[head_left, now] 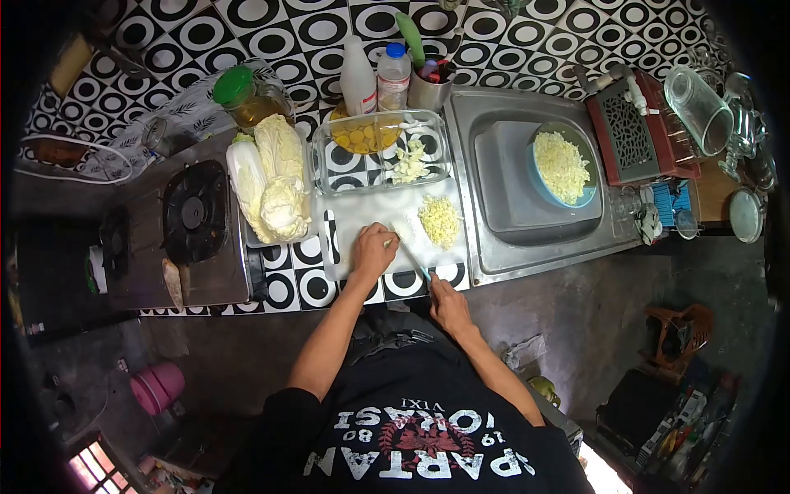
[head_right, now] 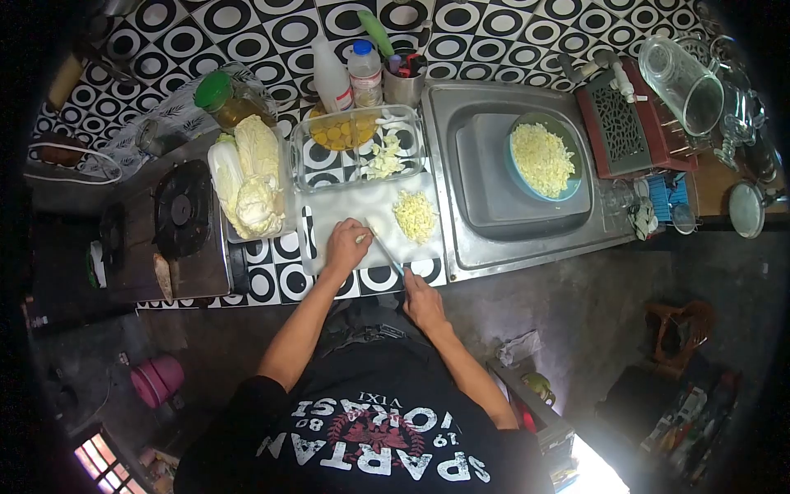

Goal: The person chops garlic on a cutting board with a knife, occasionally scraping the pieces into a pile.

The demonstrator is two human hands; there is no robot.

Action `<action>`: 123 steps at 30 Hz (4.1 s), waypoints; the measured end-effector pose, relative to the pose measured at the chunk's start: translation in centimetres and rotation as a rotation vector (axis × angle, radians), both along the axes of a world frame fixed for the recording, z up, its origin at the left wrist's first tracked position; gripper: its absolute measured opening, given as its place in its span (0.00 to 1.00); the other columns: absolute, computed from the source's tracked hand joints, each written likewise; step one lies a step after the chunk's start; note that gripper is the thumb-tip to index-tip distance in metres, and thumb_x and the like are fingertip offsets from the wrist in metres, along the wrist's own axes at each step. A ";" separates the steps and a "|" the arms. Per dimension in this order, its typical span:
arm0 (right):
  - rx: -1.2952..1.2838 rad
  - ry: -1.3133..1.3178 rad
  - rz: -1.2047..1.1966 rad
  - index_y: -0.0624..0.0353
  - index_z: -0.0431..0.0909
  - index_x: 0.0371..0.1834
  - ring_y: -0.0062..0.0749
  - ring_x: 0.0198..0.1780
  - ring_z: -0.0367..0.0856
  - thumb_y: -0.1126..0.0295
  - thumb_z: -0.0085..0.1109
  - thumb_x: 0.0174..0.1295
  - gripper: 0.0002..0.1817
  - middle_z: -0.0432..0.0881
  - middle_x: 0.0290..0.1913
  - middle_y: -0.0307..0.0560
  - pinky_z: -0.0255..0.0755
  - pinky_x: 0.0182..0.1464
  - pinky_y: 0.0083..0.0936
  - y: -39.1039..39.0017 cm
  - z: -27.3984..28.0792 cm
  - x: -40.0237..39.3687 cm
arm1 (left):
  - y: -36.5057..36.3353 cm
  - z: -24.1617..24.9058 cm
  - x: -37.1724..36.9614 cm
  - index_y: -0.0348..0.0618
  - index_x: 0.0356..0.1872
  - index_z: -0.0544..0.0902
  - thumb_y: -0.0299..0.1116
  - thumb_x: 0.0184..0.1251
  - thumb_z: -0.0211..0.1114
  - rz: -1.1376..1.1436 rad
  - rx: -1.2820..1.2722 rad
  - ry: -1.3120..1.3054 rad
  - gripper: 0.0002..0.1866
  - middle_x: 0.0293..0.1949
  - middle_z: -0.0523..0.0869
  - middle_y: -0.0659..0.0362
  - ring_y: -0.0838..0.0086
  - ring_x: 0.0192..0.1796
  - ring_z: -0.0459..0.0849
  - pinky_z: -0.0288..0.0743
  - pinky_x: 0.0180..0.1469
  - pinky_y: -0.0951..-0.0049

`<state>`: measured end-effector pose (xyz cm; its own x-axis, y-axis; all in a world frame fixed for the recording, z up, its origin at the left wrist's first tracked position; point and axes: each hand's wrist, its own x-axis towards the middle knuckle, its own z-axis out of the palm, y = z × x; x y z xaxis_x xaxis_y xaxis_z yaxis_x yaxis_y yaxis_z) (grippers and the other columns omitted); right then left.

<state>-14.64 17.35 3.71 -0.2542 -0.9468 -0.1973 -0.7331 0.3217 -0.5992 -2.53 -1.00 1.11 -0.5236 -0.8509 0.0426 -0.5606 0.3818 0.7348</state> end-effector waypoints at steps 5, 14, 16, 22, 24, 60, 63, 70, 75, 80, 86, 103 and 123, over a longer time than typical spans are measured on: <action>-0.034 -0.012 0.009 0.59 0.64 0.61 0.54 0.37 0.78 0.79 0.57 0.46 0.33 0.75 0.39 0.54 0.73 0.38 0.44 -2.4 -0.2 0.4 | 0.1 -0.4 0.0 0.44 0.25 0.86 0.29 0.47 0.67 0.004 -0.034 0.004 0.04 0.30 0.80 0.57 0.60 0.38 0.77 0.72 0.43 0.64; -0.079 -0.039 -0.055 0.64 0.68 0.57 0.56 0.37 0.78 0.79 0.55 0.49 0.27 0.77 0.38 0.58 0.73 0.39 0.44 -2.0 0.2 -0.2 | 0.1 -0.3 0.1 0.46 0.27 0.87 0.30 0.47 0.68 0.031 -0.009 0.024 0.04 0.31 0.81 0.57 0.61 0.38 0.77 0.72 0.42 0.64; -0.079 -0.048 -0.069 0.65 0.68 0.56 0.56 0.37 0.78 0.80 0.54 0.50 0.25 0.77 0.36 0.60 0.73 0.39 0.43 -1.5 0.4 -0.4 | 0.1 -0.6 0.1 0.46 0.26 0.87 0.30 0.46 0.69 0.063 0.002 0.033 0.04 0.30 0.81 0.57 0.61 0.38 0.77 0.72 0.42 0.64; -0.122 -0.119 -0.055 0.68 0.70 0.54 0.57 0.37 0.78 0.79 0.53 0.54 0.22 0.78 0.34 0.63 0.72 0.38 0.44 -1.3 1.4 0.0 | -0.2 -1.0 0.2 0.46 0.25 0.86 0.30 0.44 0.72 0.112 0.138 0.057 0.05 0.28 0.79 0.57 0.61 0.36 0.78 0.72 0.41 0.64; -0.096 -0.103 -0.052 0.69 0.70 0.53 0.56 0.38 0.78 0.79 0.53 0.53 0.21 0.78 0.34 0.62 0.72 0.38 0.44 -1.2 1.3 0.2 | -0.2 -0.8 0.3 0.46 0.25 0.86 0.29 0.44 0.72 0.107 0.147 0.069 0.05 0.27 0.79 0.57 0.62 0.36 0.78 0.71 0.41 0.64; -0.101 -0.045 -0.043 0.69 0.69 0.54 0.57 0.35 0.78 0.82 0.53 0.50 0.23 0.77 0.32 0.61 0.72 0.38 0.43 -5.1 -0.3 1.9 | 0.4 -1.3 1.4 0.44 0.28 0.86 0.28 0.43 0.68 0.013 -0.010 0.102 0.07 0.29 0.79 0.57 0.61 0.37 0.77 0.72 0.43 0.65; -0.115 -0.079 -0.080 0.68 0.71 0.52 0.57 0.36 0.78 0.81 0.54 0.52 0.21 0.77 0.33 0.62 0.72 0.38 0.42 -5.0 0.1 1.6 | 0.2 -1.3 1.4 0.43 0.29 0.86 0.27 0.44 0.69 0.026 0.004 0.113 0.07 0.29 0.81 0.56 0.62 0.36 0.78 0.73 0.42 0.66; -0.103 -0.121 -0.076 0.70 0.69 0.53 0.58 0.37 0.78 0.79 0.53 0.54 0.21 0.77 0.33 0.62 0.71 0.38 0.45 -1.8 0.8 2.2 | 0.1 -1.5 1.5 0.42 0.29 0.86 0.28 0.45 0.72 0.065 0.108 0.137 0.08 0.27 0.82 0.55 0.66 0.33 0.80 0.74 0.37 0.69; -0.140 -0.082 -0.084 0.67 0.68 0.55 0.57 0.37 0.78 0.80 0.53 0.52 0.24 0.77 0.35 0.61 0.72 0.39 0.45 -2.3 -1.0 2.5 | 0.2 -1.3 1.8 0.42 0.27 0.86 0.28 0.46 0.70 0.022 0.041 0.108 0.05 0.28 0.82 0.55 0.64 0.34 0.80 0.74 0.38 0.68; -0.181 -0.068 -0.064 0.69 0.70 0.51 0.57 0.35 0.77 0.81 0.52 0.54 0.19 0.76 0.32 0.62 0.71 0.37 0.43 -5.6 -1.3 2.2 | 0.4 -1.9 1.9 0.43 0.27 0.86 0.27 0.46 0.69 -0.021 -0.093 0.112 0.05 0.28 0.81 0.55 0.61 0.35 0.79 0.74 0.39 0.66; -0.126 -0.160 -0.071 0.70 0.70 0.49 0.59 0.35 0.77 0.79 0.52 0.56 0.16 0.77 0.32 0.64 0.70 0.36 0.44 -4.8 0.9 2.2 | 0.2 -1.8 2.0 0.43 0.27 0.86 0.27 0.46 0.68 0.002 -0.026 0.128 0.05 0.29 0.82 0.55 0.62 0.35 0.80 0.74 0.38 0.67; -0.119 -0.117 -0.054 0.70 0.69 0.52 0.61 0.35 0.77 0.81 0.53 0.52 0.21 0.77 0.32 0.65 0.71 0.37 0.45 -6.7 -0.1 2.3 | 0.4 -2.0 2.1 0.43 0.27 0.86 0.27 0.47 0.68 -0.008 -0.091 0.103 0.04 0.28 0.82 0.56 0.62 0.34 0.79 0.74 0.38 0.66; -0.087 -0.133 -0.027 0.71 0.69 0.52 0.59 0.37 0.78 0.80 0.53 0.52 0.21 0.77 0.34 0.66 0.71 0.39 0.45 -6.6 1.0 2.1 | 0.1 -1.4 2.2 0.42 0.28 0.86 0.24 0.46 0.66 0.041 0.134 0.165 0.06 0.29 0.82 0.55 0.64 0.34 0.81 0.75 0.39 0.69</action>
